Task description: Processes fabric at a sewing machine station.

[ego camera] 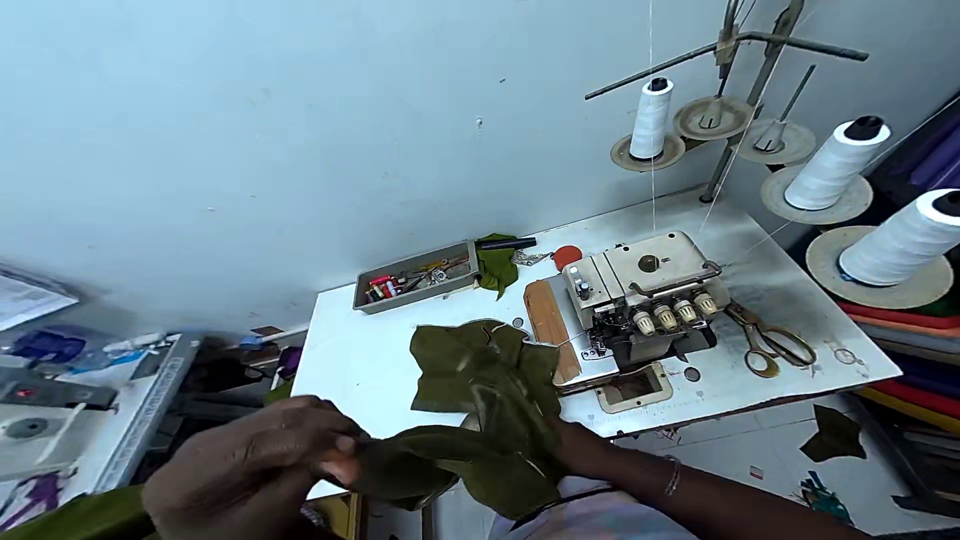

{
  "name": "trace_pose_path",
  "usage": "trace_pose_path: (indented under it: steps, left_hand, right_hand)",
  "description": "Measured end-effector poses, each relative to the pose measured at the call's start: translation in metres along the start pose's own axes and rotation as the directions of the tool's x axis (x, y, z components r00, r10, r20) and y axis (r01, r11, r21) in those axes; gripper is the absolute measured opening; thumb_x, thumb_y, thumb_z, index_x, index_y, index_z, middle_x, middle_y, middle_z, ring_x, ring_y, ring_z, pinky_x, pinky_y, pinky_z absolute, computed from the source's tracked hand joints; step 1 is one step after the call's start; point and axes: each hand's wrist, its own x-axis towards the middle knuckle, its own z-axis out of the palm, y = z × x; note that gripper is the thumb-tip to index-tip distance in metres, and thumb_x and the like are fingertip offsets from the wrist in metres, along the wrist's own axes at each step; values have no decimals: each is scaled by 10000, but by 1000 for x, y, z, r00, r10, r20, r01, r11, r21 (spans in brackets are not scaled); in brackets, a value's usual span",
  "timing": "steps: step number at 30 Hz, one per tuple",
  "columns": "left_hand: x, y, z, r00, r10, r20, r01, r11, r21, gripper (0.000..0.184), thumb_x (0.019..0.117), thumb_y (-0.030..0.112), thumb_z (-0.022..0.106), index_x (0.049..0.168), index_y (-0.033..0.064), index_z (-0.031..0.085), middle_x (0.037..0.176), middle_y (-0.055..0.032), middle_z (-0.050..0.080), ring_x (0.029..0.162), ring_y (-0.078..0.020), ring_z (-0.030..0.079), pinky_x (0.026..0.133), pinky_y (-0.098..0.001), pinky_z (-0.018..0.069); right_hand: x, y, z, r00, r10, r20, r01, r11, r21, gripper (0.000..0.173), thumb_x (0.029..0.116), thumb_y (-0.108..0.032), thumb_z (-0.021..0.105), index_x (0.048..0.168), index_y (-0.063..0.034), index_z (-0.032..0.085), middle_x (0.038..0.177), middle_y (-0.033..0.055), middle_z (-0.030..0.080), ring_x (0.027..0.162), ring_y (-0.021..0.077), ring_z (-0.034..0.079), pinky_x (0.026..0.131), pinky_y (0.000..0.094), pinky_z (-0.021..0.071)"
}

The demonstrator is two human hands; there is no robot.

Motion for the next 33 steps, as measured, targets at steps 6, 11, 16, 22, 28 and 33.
trace_pose_path:
  steps: [6,11,16,22,28,33]
  left_hand:
    - [50,-10,40,996,37,84,-38,999,7,161,999,365,658,938,221,697,876,170,688,834,72,644,746,-121,541]
    - [78,-26,75,974,64,218,-32,989,-146,182,980,272,695,922,101,716,882,105,714,834,68,649,767,-108,545]
    - [89,-39,97,962,55,266,8,973,-231,167,964,248,712,963,82,722,901,106,727,829,74,660,766,-100,557]
    - [85,-70,138,849,-246,467,323,942,-90,199,868,24,754,1056,-5,695,838,1,703,702,5,620,674,-158,530]
    - [58,-107,217,523,-504,687,532,823,199,185,992,13,632,1172,-33,624,938,-177,698,831,-283,676,803,-477,552]
    - [48,-110,220,484,-537,691,575,790,211,444,952,145,736,1336,-4,569,909,-162,693,778,-258,657,767,-443,552]
  right_hand:
    - [-46,41,-7,914,400,71,-345,857,-383,433,1087,-264,463,1306,86,592,1348,320,582,1295,493,532,1052,666,395]
    - [-69,2,-68,930,-107,-353,138,989,62,286,1070,-208,537,1164,10,696,1069,157,693,964,249,658,903,440,529]
    - [-68,-19,-68,748,-423,-511,656,586,476,297,987,-280,649,1214,-91,682,1056,-61,690,942,2,641,850,205,544]
    - [-63,7,-45,803,-137,-580,480,725,494,114,1009,-136,634,964,-41,678,843,-21,651,747,14,606,722,207,525]
    - [-47,67,-12,869,29,-493,193,899,394,308,1089,-224,455,1165,39,598,1039,148,630,924,172,610,866,340,503]
    - [-48,70,-9,841,-44,-539,202,950,238,345,1089,-223,420,1229,53,571,1096,203,653,1010,243,655,931,377,522]
